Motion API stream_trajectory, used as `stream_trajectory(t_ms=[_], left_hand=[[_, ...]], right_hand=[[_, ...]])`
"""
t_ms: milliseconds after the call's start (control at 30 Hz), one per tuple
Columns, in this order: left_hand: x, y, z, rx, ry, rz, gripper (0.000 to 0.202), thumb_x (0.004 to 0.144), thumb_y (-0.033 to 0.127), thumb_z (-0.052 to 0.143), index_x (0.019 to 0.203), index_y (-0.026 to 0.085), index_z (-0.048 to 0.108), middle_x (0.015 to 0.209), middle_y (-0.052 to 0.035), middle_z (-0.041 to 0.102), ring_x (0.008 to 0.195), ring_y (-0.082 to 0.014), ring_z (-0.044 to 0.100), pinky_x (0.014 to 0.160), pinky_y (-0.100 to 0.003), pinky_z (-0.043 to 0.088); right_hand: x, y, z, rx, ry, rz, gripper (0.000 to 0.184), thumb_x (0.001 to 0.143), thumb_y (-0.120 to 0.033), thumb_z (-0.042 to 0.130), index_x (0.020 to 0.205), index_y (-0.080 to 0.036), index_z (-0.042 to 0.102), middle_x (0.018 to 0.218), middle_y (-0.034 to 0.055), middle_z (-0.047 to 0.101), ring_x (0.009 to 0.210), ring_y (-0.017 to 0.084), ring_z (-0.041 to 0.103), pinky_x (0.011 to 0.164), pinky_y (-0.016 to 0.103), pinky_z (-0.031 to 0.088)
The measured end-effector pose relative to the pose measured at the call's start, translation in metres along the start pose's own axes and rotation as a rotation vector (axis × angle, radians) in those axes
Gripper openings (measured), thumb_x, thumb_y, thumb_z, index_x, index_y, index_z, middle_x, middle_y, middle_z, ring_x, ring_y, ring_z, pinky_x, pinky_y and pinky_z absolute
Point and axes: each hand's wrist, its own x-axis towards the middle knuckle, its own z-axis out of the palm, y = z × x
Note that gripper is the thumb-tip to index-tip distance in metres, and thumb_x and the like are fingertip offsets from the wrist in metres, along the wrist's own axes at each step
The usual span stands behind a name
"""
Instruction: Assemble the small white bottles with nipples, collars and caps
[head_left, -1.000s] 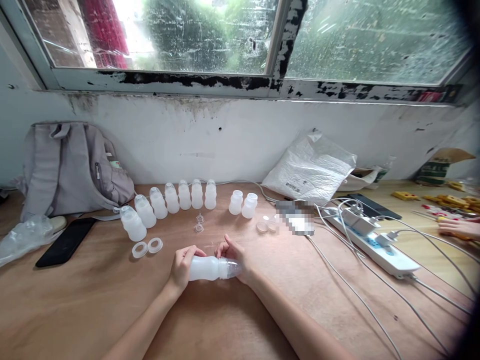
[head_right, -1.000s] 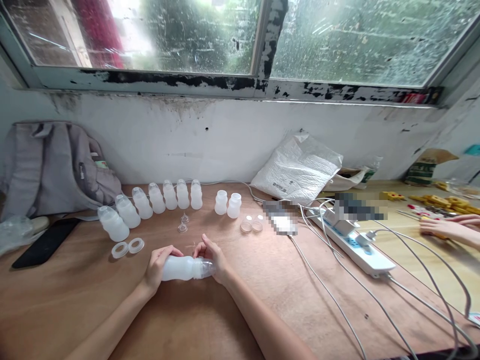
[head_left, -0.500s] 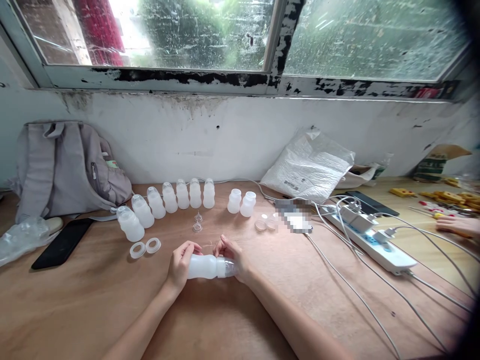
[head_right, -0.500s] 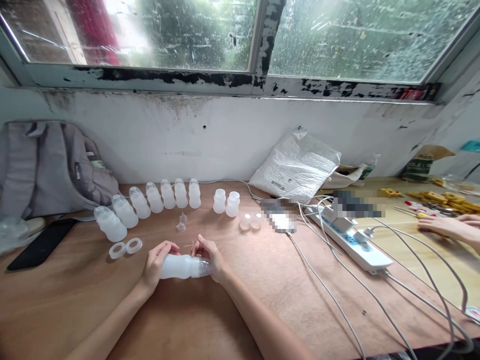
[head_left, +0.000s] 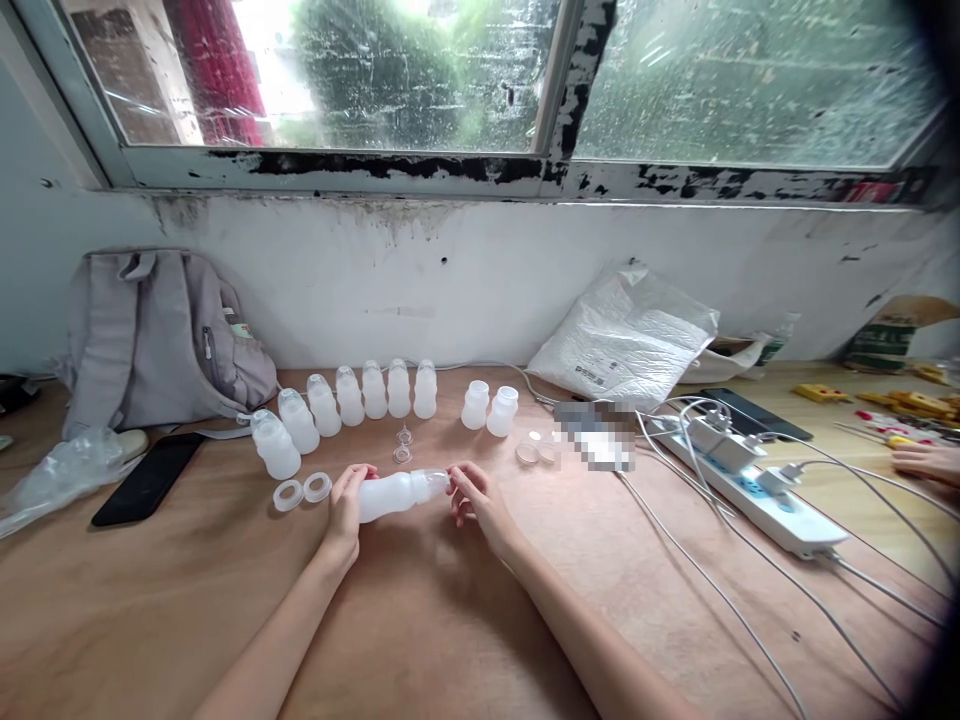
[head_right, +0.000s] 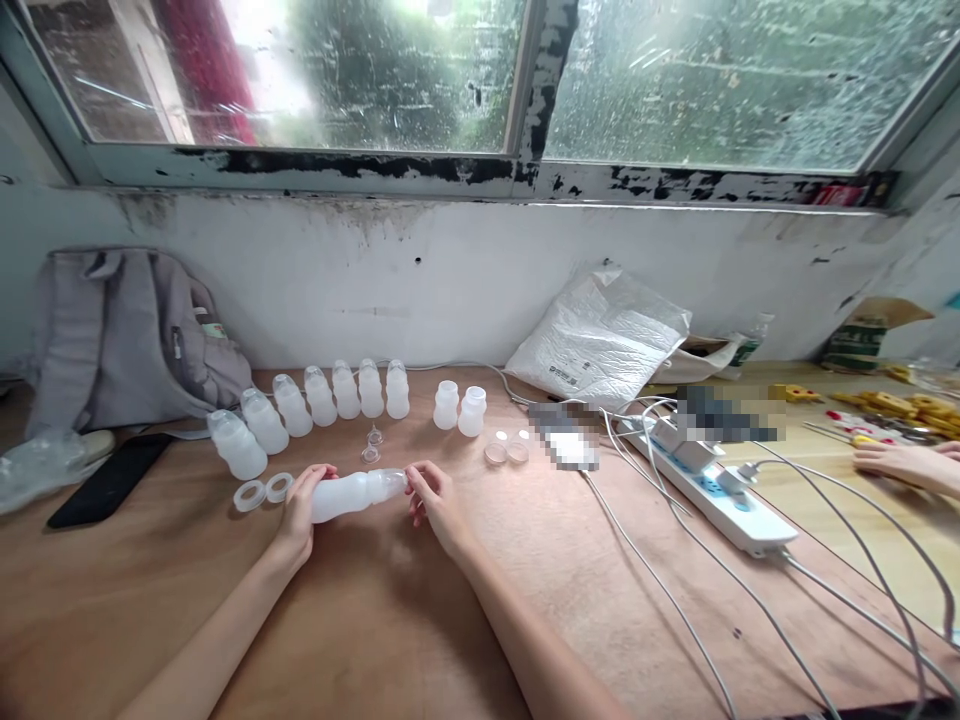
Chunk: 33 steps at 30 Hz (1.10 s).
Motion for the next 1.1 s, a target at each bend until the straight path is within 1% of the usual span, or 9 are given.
stream_trajectory(t_ms=[167, 367, 533, 633, 733, 833, 967, 1033, 1100], left_hand=[[0.003, 0.001, -0.003, 0.019, 0.014, 0.019, 0.024, 0.066, 0.039, 0.051, 0.069, 0.016, 0.056, 0.067, -0.0007, 0.056, 0.059, -0.0137, 0.053, 0.047, -0.019, 0.036], [-0.004, -0.003, 0.002, 0.156, -0.121, 0.045, 0.028, 0.072, 0.045, 0.046, 0.073, 0.017, 0.054, 0.074, -0.0007, 0.056, 0.063, -0.0143, 0.052, 0.049, -0.020, 0.038], [-0.009, -0.003, 0.005, 0.368, -0.150, 0.222, 0.030, 0.079, 0.042, 0.039, 0.078, 0.018, 0.056, 0.077, -0.0020, 0.058, 0.069, -0.0159, 0.054, 0.058, -0.023, 0.040], [-0.015, -0.002, 0.006, 0.559, -0.170, 0.403, 0.027, 0.082, 0.037, 0.036, 0.080, 0.019, 0.056, 0.080, -0.0029, 0.060, 0.074, -0.0170, 0.056, 0.066, -0.026, 0.041], [-0.022, 0.000, 0.007, 0.736, -0.257, 0.606, 0.023, 0.084, 0.032, 0.034, 0.088, 0.020, 0.054, 0.088, -0.0038, 0.059, 0.082, -0.0175, 0.056, 0.072, -0.028, 0.041], [-0.023, 0.000, 0.006, 0.841, -0.302, 0.728, 0.022, 0.084, 0.028, 0.035, 0.097, 0.020, 0.051, 0.095, -0.0054, 0.057, 0.090, -0.0187, 0.054, 0.078, -0.030, 0.041], [-0.015, 0.002, 0.001, 0.891, -0.239, 0.784, 0.022, 0.085, 0.026, 0.036, 0.102, 0.019, 0.049, 0.098, -0.0066, 0.056, 0.093, -0.0201, 0.052, 0.082, -0.033, 0.041], [-0.010, 0.004, -0.002, 0.901, -0.205, 0.782, 0.023, 0.085, 0.026, 0.035, 0.102, 0.019, 0.049, 0.098, -0.0068, 0.056, 0.093, -0.0201, 0.052, 0.081, -0.033, 0.041], [-0.007, 0.006, -0.004, 0.927, -0.171, 0.780, 0.024, 0.085, 0.026, 0.034, 0.101, 0.019, 0.050, 0.097, -0.0071, 0.057, 0.092, -0.0201, 0.052, 0.081, -0.032, 0.040]], right_hand=[[0.000, 0.009, 0.005, -0.005, -0.017, -0.035, 0.031, 0.071, -0.044, 0.057, 0.089, -0.019, 0.052, 0.071, -0.0008, 0.054, 0.046, 0.007, 0.049, 0.035, 0.018, 0.041], [0.002, 0.006, 0.002, 0.021, 0.067, -0.100, 0.027, 0.069, -0.040, 0.061, 0.085, -0.019, 0.057, 0.079, 0.0022, 0.056, 0.056, 0.010, 0.053, 0.043, 0.022, 0.047], [0.005, 0.004, -0.002, 0.040, 0.070, -0.102, 0.032, 0.068, -0.038, 0.063, 0.093, -0.019, 0.059, 0.083, 0.0044, 0.058, 0.062, 0.013, 0.055, 0.049, 0.026, 0.049], [0.005, 0.005, -0.001, 0.055, 0.057, -0.130, 0.032, 0.067, -0.036, 0.064, 0.094, -0.020, 0.058, 0.085, 0.0039, 0.058, 0.065, 0.014, 0.056, 0.053, 0.028, 0.049], [0.004, 0.002, -0.003, 0.045, 0.065, -0.174, 0.030, 0.068, -0.034, 0.064, 0.094, -0.020, 0.059, 0.083, 0.0032, 0.058, 0.069, 0.014, 0.056, 0.058, 0.029, 0.049], [0.004, -0.006, -0.009, 0.017, 0.116, -0.205, 0.031, 0.069, -0.035, 0.063, 0.096, -0.021, 0.059, 0.084, 0.0037, 0.059, 0.073, 0.015, 0.055, 0.060, 0.029, 0.047], [0.014, -0.032, -0.016, -0.177, 0.206, -0.298, 0.034, 0.068, -0.038, 0.062, 0.097, -0.021, 0.058, 0.082, 0.0036, 0.059, 0.070, 0.016, 0.054, 0.059, 0.030, 0.045], [0.026, -0.051, -0.017, -0.393, 0.244, -0.385, 0.032, 0.071, -0.037, 0.059, 0.099, -0.021, 0.057, 0.084, 0.0044, 0.060, 0.069, 0.016, 0.054, 0.062, 0.031, 0.044], [0.043, -0.071, -0.016, -0.659, 0.279, -0.501, 0.030, 0.073, -0.034, 0.057, 0.100, -0.021, 0.057, 0.093, 0.0064, 0.059, 0.075, 0.018, 0.053, 0.067, 0.033, 0.043]])
